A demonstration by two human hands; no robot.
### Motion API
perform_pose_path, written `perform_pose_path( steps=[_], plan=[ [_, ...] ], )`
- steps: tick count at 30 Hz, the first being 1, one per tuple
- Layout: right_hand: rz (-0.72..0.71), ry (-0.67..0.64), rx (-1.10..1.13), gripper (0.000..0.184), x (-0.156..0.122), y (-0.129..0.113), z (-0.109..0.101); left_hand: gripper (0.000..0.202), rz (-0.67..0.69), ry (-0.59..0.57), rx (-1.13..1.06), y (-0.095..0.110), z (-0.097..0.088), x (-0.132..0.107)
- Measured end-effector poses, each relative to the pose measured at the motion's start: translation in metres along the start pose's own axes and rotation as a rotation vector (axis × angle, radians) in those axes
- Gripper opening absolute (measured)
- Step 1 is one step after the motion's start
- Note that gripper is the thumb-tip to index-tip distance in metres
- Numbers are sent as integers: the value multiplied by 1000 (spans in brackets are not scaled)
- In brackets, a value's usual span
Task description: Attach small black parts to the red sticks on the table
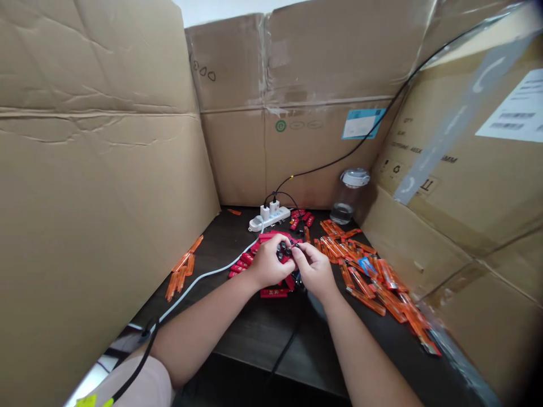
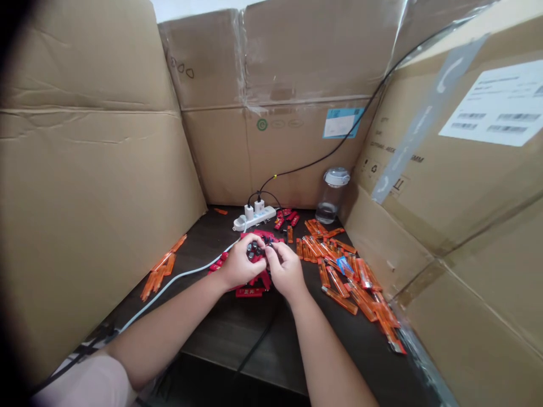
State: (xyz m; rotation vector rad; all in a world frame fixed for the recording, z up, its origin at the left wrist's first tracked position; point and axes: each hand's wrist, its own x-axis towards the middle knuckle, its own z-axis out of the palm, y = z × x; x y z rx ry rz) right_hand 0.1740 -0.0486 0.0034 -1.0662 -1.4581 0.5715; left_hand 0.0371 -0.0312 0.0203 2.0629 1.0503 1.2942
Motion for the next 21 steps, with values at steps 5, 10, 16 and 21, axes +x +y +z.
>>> perform_pose_path(
  steps=[5, 10, 16, 21],
  plan=[
    [124, -53, 79, 30, 0, 5, 2, 22, -115, -19, -174, -13, -2, -1],
    [257, -10, 181, 31, -1, 9, 4, 24, -199, -69, -228, -16, -9, 2],
    [402, -13, 454, 30, 2, 18, 2, 28, -253, -135, -285, -13, -16, 3],
    [519, -37, 641, 30, 3, 18, -1, 36, -511, -216, -706, -19, -9, 0]
  ],
)
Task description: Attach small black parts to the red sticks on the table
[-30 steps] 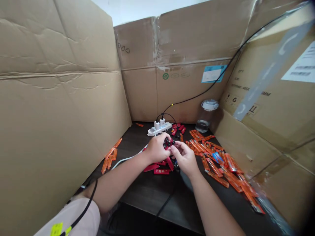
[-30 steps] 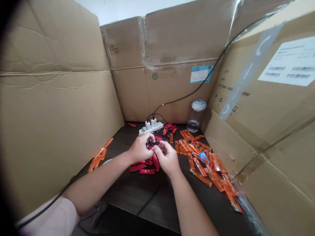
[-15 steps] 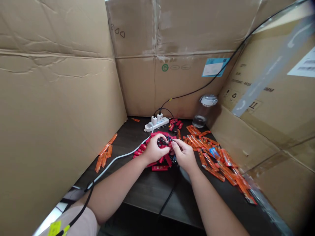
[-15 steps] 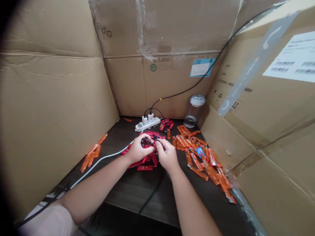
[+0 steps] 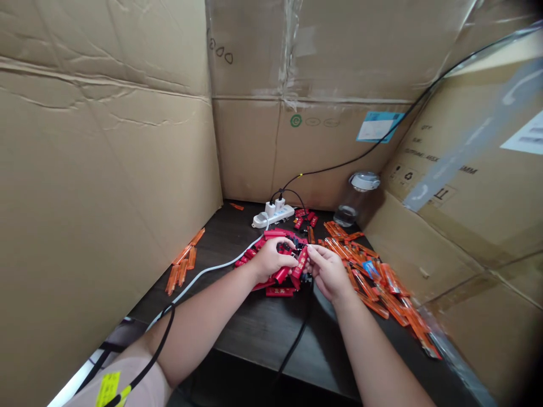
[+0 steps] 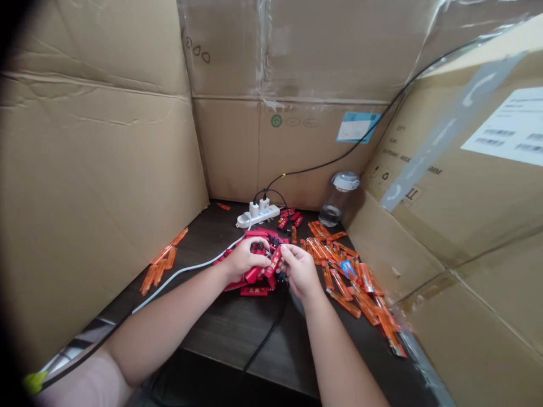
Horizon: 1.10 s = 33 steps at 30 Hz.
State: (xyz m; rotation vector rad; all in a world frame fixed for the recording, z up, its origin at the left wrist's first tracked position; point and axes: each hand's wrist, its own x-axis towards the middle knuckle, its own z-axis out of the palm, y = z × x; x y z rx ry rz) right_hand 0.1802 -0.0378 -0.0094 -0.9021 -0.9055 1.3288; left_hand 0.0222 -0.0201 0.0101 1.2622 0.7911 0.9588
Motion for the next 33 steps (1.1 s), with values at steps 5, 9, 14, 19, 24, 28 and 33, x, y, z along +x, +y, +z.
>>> perform_pose_path(
  steps=[5, 9, 14, 19, 24, 28, 33],
  plan=[
    [2, 11, 0, 31, 0, 0, 1, 44, -139, 83, -281, -6, 0, 5],
    [-2, 29, -14, 33, -1, -2, 1, 47, -114, 87, -368, -2, 1, 4],
    [29, -18, 43, 27, -3, -9, -2, 49, -66, 37, -442, 4, 1, 0],
    [44, -75, -22, 29, -4, -9, -3, 52, -43, 62, -454, 6, 0, -2],
    [30, -120, -52, 30, -7, -5, 0, 55, -29, 20, -409, 5, 0, -3],
    [-31, -64, -146, 31, -6, -1, 2, 61, 12, -24, -272, 4, 1, -4],
    [-130, 37, -334, 34, -4, 3, 5, 58, 93, 29, -15, 5, 1, -2]
  ],
)
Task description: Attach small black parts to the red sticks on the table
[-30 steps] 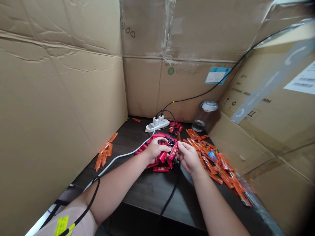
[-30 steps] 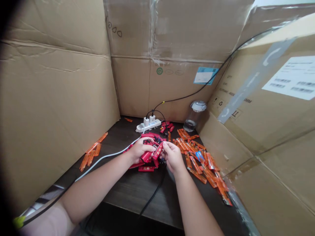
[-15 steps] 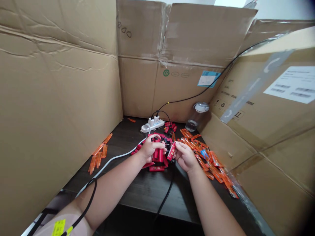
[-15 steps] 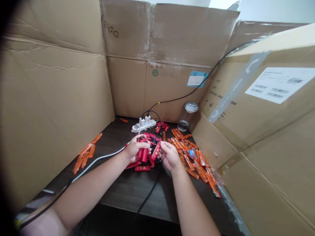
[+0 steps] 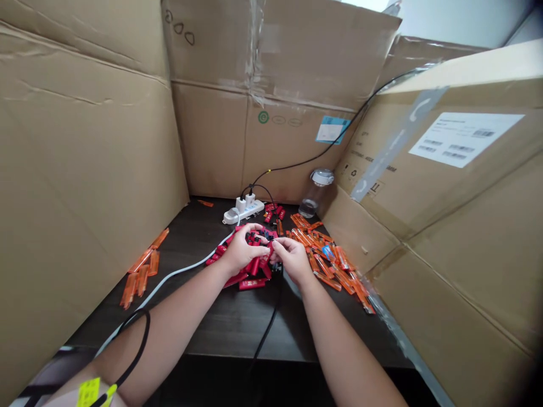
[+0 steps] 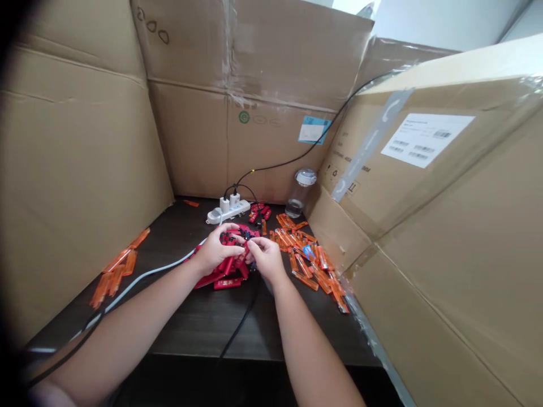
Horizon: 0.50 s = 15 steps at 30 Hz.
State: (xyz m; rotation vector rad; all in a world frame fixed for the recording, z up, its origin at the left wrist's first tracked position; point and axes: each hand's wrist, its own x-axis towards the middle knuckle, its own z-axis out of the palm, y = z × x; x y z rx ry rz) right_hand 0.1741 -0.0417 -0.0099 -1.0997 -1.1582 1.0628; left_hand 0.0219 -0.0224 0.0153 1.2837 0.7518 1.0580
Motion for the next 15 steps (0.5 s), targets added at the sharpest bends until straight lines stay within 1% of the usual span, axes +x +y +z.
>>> perform_pose_path(
  steps=[3, 5, 7, 10, 12, 15],
  plan=[
    [-81, -2, -62, 32, -3, -2, 3, 46, 135, 92, 256, 1, 1, 1],
    [-183, -23, -134, 27, -6, -4, 4, 38, 203, 94, 380, 3, 0, 2],
    [-292, -66, -245, 22, -9, -8, 2, 35, 228, 71, 441, 5, -3, 2],
    [-424, -151, -484, 18, -9, -15, -5, 35, 230, 10, 470, 9, -8, 2],
    [-458, -190, -620, 16, -8, -17, -9, 34, 226, -44, 487, 10, -9, 2],
    [-437, -230, -702, 18, -6, -16, -12, 30, 236, -119, 490, 9, -9, 2]
  ],
)
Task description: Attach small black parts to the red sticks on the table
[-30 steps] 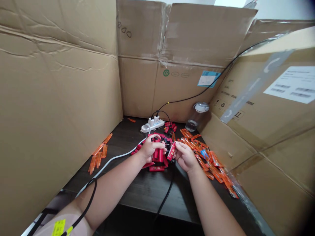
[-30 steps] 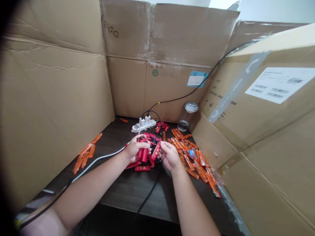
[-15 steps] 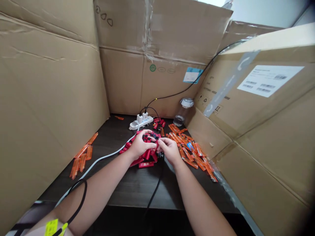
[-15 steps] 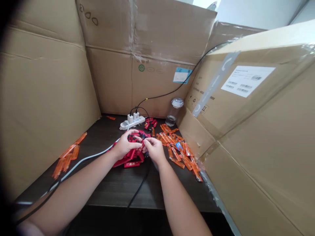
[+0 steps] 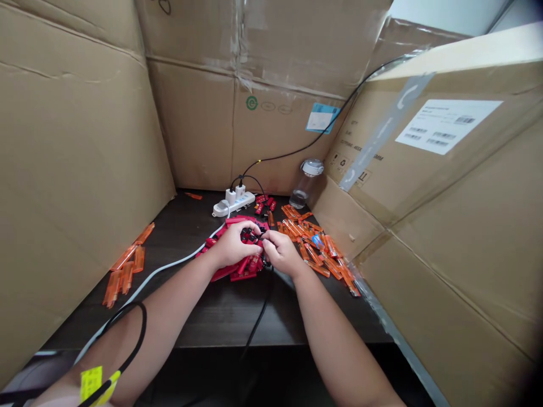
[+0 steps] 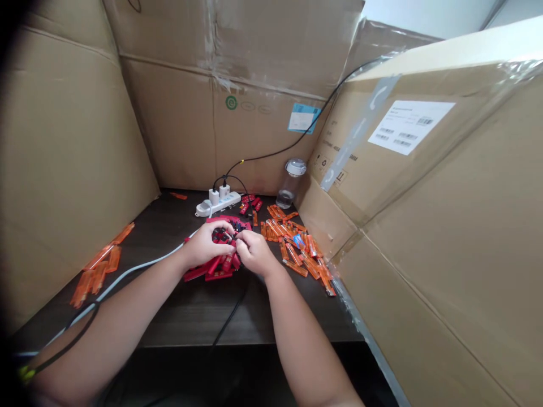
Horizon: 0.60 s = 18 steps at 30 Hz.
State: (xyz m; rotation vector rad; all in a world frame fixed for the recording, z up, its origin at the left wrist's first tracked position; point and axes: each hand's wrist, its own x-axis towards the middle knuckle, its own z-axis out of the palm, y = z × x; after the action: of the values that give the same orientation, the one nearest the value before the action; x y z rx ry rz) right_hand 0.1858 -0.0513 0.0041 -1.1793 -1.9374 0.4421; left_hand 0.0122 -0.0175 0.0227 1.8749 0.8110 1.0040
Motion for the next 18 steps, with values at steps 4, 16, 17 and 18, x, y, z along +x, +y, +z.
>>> perform_pose_path(
  steps=[4, 16, 17, 18],
  plan=[
    [-9, -42, 49, 17, 1, 7, 7, 29, -10, -35, -51, -2, 4, 0],
    [125, 214, 120, 23, 8, 19, 19, 34, -115, 121, -235, -3, 14, -1],
    [119, 210, 90, 21, 8, 20, 18, 37, -148, 142, -284, -4, 14, -1],
    [115, 198, 48, 19, 8, 21, 17, 39, -181, 153, -334, -4, 13, 0]
  ],
)
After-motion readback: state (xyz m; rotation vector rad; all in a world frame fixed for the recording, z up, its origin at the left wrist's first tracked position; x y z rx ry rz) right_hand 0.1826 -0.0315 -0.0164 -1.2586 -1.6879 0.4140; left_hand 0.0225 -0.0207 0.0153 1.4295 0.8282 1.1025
